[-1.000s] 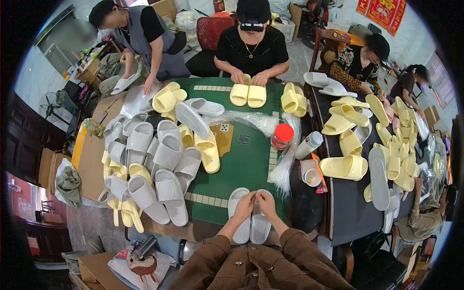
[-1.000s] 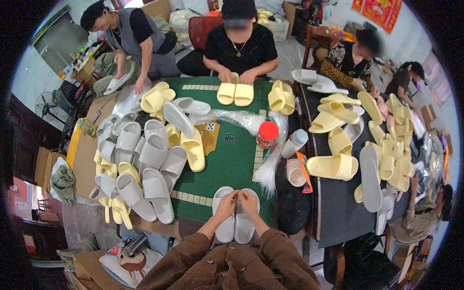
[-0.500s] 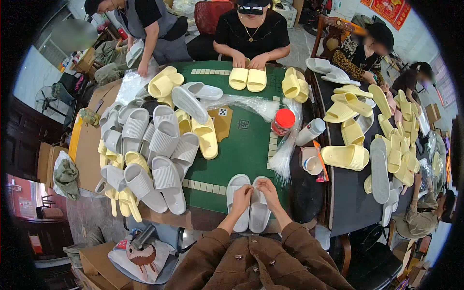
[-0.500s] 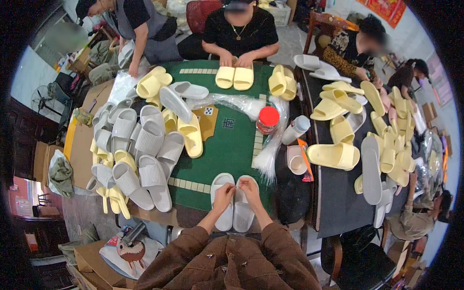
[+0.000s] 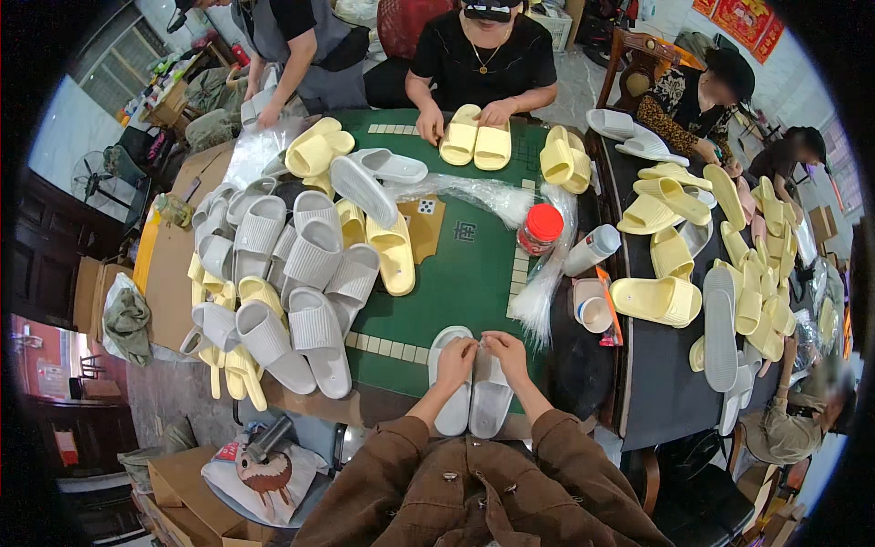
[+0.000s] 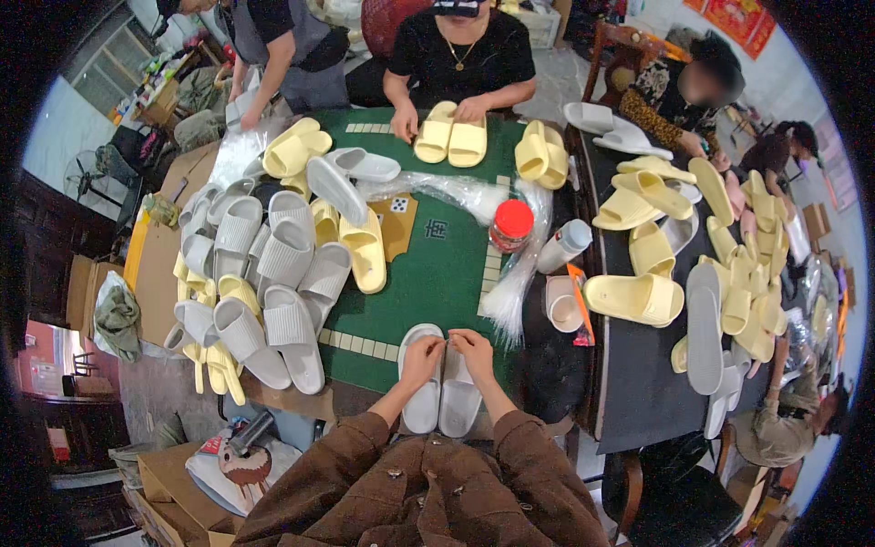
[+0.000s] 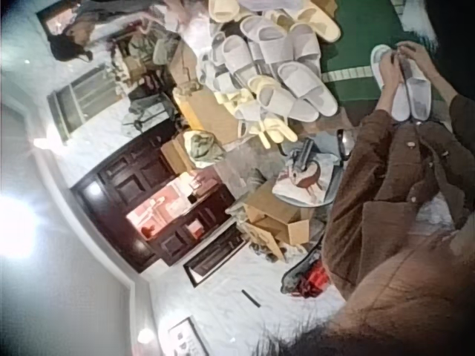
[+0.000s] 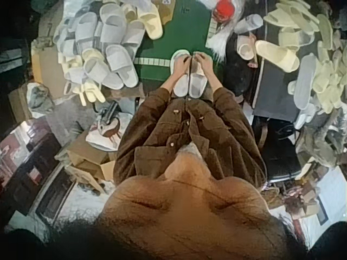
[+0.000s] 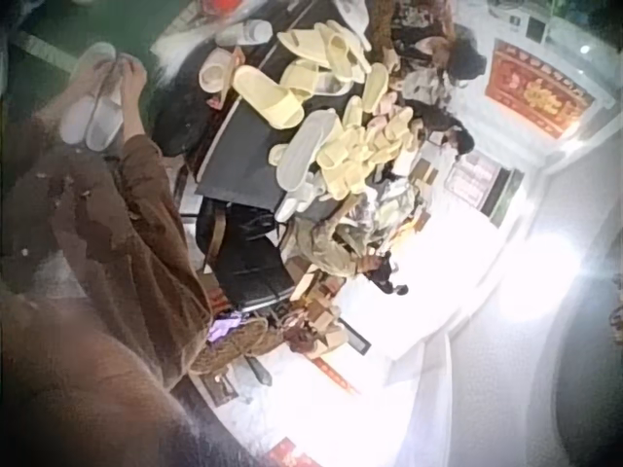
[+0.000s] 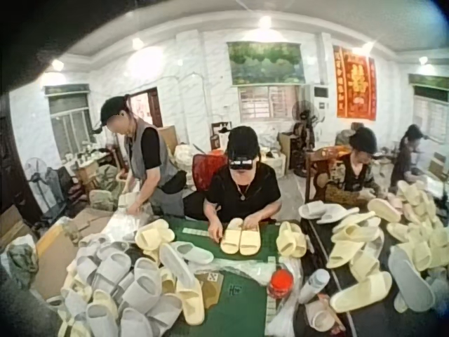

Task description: The person pairs slide slippers on a table and fastens each pair together with plastic tag ties by hand.

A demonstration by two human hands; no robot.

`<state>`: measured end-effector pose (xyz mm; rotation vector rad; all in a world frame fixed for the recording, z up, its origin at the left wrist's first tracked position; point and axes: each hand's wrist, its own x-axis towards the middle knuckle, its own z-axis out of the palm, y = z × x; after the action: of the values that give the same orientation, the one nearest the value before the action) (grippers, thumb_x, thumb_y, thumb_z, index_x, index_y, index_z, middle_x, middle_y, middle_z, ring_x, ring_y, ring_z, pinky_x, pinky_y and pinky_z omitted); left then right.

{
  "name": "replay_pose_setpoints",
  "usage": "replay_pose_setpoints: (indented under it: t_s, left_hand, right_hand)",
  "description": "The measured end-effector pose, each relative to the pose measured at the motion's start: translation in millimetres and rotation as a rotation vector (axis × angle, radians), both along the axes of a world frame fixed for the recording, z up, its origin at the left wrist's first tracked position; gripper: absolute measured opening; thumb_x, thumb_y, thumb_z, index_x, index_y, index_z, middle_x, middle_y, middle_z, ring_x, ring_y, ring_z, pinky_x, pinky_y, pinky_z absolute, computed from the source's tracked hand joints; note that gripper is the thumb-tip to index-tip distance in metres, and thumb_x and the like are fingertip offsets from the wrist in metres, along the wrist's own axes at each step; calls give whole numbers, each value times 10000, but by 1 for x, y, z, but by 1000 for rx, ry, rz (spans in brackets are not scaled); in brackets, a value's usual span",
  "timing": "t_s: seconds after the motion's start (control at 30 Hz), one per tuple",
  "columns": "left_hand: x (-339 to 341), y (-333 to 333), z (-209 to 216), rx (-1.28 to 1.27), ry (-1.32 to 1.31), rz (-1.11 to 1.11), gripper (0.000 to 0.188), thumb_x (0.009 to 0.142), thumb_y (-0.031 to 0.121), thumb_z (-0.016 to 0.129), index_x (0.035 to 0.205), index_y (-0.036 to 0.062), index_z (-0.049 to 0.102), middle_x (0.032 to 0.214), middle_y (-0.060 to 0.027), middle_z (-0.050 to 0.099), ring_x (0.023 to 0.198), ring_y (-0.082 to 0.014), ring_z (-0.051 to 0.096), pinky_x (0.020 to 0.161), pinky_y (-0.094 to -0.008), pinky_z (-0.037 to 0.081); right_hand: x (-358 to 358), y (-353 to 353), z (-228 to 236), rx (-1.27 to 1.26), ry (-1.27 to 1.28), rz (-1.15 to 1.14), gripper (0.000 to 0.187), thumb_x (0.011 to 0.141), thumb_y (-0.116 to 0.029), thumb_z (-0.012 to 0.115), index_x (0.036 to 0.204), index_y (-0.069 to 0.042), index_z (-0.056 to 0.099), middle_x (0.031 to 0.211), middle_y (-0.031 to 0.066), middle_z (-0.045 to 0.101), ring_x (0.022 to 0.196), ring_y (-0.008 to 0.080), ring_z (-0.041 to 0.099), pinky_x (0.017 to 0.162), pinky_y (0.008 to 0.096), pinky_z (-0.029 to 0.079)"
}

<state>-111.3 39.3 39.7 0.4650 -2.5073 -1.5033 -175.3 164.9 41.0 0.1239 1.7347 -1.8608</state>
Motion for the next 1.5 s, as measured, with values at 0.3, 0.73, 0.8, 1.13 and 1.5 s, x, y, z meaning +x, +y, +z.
replay_pose_setpoints:
  t_s: [0.3,0.73,0.8,1.13,1.5]
  left_hand:
    - [12,2,4,-55,56,-131,117,817,65,533,887,-3,598,804,-164,574,736,-312,558,637,-360,440]
    - [18,19,38,178,-37,-145,92,804,62,548,842,-9,591,831,-152,581,792,-320,546,688,-370,438]
    - [19,20,37,209,-45,-143,87,801,61,552,839,-8,590,829,-148,581,797,-319,542,694,-371,434]
    - [20,17,34,16,0,-268,85,792,49,567,857,3,598,822,-132,574,792,-321,531,701,-380,426]
    - [4,-2,32,22,6,-353,89,804,46,543,868,7,591,841,-138,585,801,-321,560,703,-370,441]
  right_hand:
    - [19,6,9,153,218,104,193,818,-107,582,951,17,647,864,69,633,766,121,595,705,232,467]
    - [34,32,24,102,153,-27,154,810,-90,595,928,-7,651,853,52,645,772,93,580,683,222,454]
    - [38,37,30,186,115,37,161,814,-61,588,940,29,633,877,56,643,789,102,585,733,221,457]
    - [48,35,31,181,152,-13,108,790,-66,624,868,9,631,778,34,638,718,71,573,650,220,458]
    - [37,37,22,101,159,-69,112,790,-67,617,865,14,605,784,38,622,727,82,574,664,225,464]
